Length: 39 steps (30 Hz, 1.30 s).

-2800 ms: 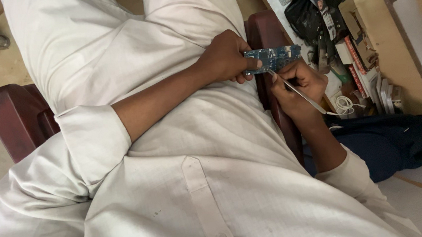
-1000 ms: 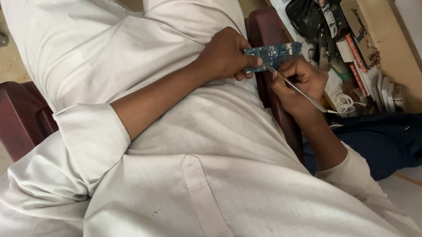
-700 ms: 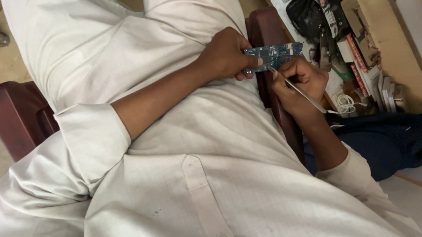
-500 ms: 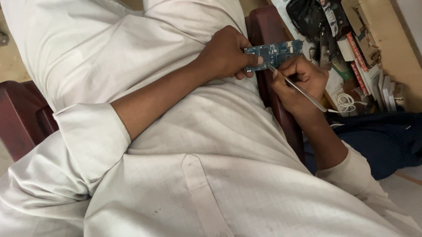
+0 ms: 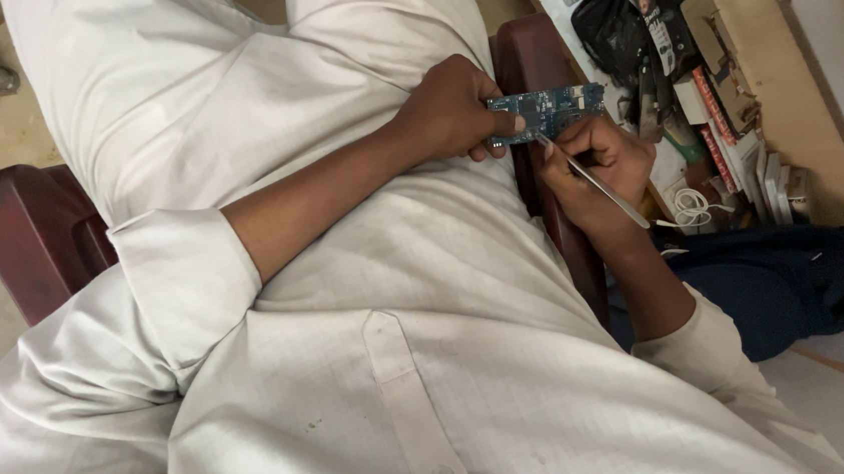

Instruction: The person holds a blue circuit board and uses tweezers to manipulate small components on its surface. They then place the board on a workbench and use a soldering iron to apply heat to specific points while holding the tweezers steady.

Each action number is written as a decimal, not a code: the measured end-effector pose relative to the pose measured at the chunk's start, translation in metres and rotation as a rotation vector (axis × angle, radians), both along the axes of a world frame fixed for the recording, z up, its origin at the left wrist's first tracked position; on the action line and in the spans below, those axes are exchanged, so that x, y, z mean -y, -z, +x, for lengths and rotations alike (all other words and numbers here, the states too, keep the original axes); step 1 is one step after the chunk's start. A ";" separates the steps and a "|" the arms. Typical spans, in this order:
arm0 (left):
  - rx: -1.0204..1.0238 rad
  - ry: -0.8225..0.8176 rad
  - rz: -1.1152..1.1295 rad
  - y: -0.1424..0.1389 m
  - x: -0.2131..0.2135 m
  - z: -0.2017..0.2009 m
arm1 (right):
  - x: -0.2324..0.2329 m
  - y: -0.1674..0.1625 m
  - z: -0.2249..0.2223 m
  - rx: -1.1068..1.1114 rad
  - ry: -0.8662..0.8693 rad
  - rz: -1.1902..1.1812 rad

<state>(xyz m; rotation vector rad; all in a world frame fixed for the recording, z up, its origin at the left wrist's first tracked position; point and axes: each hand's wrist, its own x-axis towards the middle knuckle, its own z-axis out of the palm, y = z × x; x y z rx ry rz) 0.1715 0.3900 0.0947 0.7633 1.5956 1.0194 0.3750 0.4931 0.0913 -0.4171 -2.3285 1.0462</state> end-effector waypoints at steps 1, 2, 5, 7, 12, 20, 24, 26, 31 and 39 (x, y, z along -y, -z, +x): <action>0.000 0.001 -0.001 -0.001 0.000 0.000 | 0.000 0.000 0.000 -0.001 -0.003 0.001; 0.003 0.001 -0.001 -0.001 0.000 0.000 | 0.000 0.000 0.000 0.002 -0.001 -0.011; 0.001 0.005 0.000 -0.002 0.000 -0.001 | -0.001 0.001 0.000 -0.004 0.003 -0.030; -0.003 0.011 -0.009 -0.003 0.000 -0.002 | -0.001 0.002 0.000 -0.018 -0.003 -0.027; 0.005 0.007 -0.019 -0.003 -0.001 -0.002 | -0.001 0.003 0.001 0.007 0.009 -0.037; -0.004 0.009 -0.003 0.000 -0.001 -0.001 | -0.001 0.000 0.001 -0.002 -0.002 -0.021; 0.020 0.000 0.024 0.001 0.000 0.001 | 0.000 0.001 0.001 -0.007 -0.002 -0.034; 0.028 -0.003 0.027 0.000 0.001 0.001 | 0.000 0.001 0.002 -0.005 0.001 -0.024; 0.012 0.000 -0.009 -0.001 0.000 0.001 | 0.000 0.001 0.001 -0.012 -0.019 -0.051; -0.006 -0.002 -0.001 -0.001 -0.001 -0.001 | -0.002 0.003 -0.001 -0.028 -0.001 -0.019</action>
